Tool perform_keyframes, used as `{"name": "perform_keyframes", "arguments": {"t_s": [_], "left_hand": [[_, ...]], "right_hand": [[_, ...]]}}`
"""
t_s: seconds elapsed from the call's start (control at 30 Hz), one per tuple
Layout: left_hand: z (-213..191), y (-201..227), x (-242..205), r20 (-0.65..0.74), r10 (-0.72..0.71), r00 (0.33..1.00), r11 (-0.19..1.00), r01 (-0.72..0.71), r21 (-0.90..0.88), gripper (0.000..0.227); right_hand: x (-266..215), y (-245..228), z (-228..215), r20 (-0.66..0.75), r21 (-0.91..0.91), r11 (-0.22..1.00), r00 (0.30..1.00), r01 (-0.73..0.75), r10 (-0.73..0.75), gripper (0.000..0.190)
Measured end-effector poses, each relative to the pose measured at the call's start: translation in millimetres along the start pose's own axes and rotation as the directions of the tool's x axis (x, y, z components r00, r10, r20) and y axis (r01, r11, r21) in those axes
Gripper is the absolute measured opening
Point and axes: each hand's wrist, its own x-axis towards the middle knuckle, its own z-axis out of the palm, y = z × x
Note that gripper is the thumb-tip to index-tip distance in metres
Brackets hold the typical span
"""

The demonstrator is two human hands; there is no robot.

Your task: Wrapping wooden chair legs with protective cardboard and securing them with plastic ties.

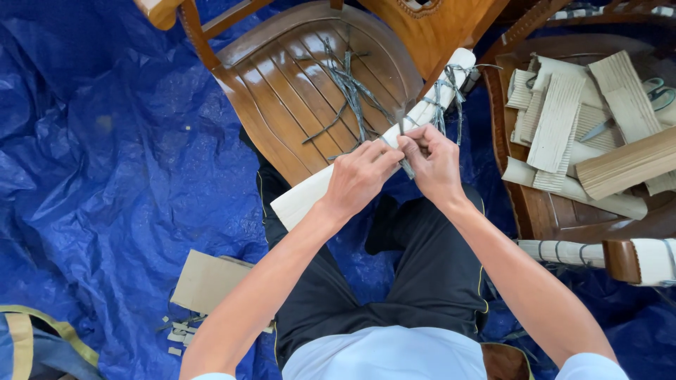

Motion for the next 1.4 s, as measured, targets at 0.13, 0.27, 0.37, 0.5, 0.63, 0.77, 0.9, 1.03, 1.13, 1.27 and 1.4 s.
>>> {"name": "perform_keyframes", "arguments": {"t_s": [0.13, 0.27, 0.37, 0.5, 0.63, 0.77, 0.9, 1.03, 1.13, 1.27, 1.4], "left_hand": [[-3, 6, 7, 0.007, 0.112, 0.994, 0.994, -0.112, 0.013, 0.015], [-3, 12, 16, 0.028, 0.178, 0.984, 0.984, -0.178, 0.006, 0.019], [-7, 21, 24, 0.050, 0.163, 0.985, 0.986, -0.164, 0.028, 0.016], [-17, 21, 38, 0.048, 0.117, 0.992, 0.992, -0.115, -0.051, 0.016], [-19, 2, 43, 0.078, -0.007, 0.997, 0.995, 0.014, -0.095, 0.015], [-12, -17, 45, 0.344, -0.063, 0.937, 0.991, 0.101, -0.092, 0.016], [-6, -18, 50, 0.418, -0.110, 0.902, 0.989, 0.140, -0.042, 0.011], [-2, -18, 56, 0.417, -0.149, 0.897, 0.985, 0.172, -0.020, 0.017], [10, -20, 53, 0.375, -0.152, 0.915, 0.988, 0.153, 0.026, 0.023], [18, -21, 48, 0.351, -0.242, 0.905, 0.970, 0.225, 0.089, 0.033], [13, -12, 47, 0.400, -0.343, 0.850, 0.936, 0.343, 0.073, 0.035]], "right_hand": [[0, 6, -2, 0.067, 0.097, 0.995, 0.997, -0.039, 0.032, 0.008], [-8, -3, -11, 0.128, -0.002, 0.982, 0.974, 0.189, -0.187, 0.021], [-14, -1, -14, 0.133, -0.051, 0.939, 0.934, 0.341, -0.332, 0.023], [-19, 26, -10, 0.129, 0.053, 0.988, 0.980, 0.143, -0.149, 0.021], [-20, 5, -14, 0.159, 0.148, 0.988, 0.987, -0.037, 0.014, 0.019], [-21, -10, -18, 0.158, 0.060, 0.996, 0.985, 0.059, -0.068, 0.018], [-26, -14, -21, 0.148, -0.033, 0.988, 0.978, 0.151, -0.144, 0.026], [-29, -18, -16, 0.096, -0.246, 0.912, 0.944, 0.330, -0.316, 0.028], [-30, -14, -13, 0.052, -0.373, 0.836, 0.908, 0.403, -0.415, 0.023], [-27, -16, -6, 0.021, -0.450, 0.727, 0.820, 0.518, -0.572, 0.024], [-30, -6, -2, -0.024, -0.418, 0.726, 0.792, 0.546, -0.610, 0.025]]}}
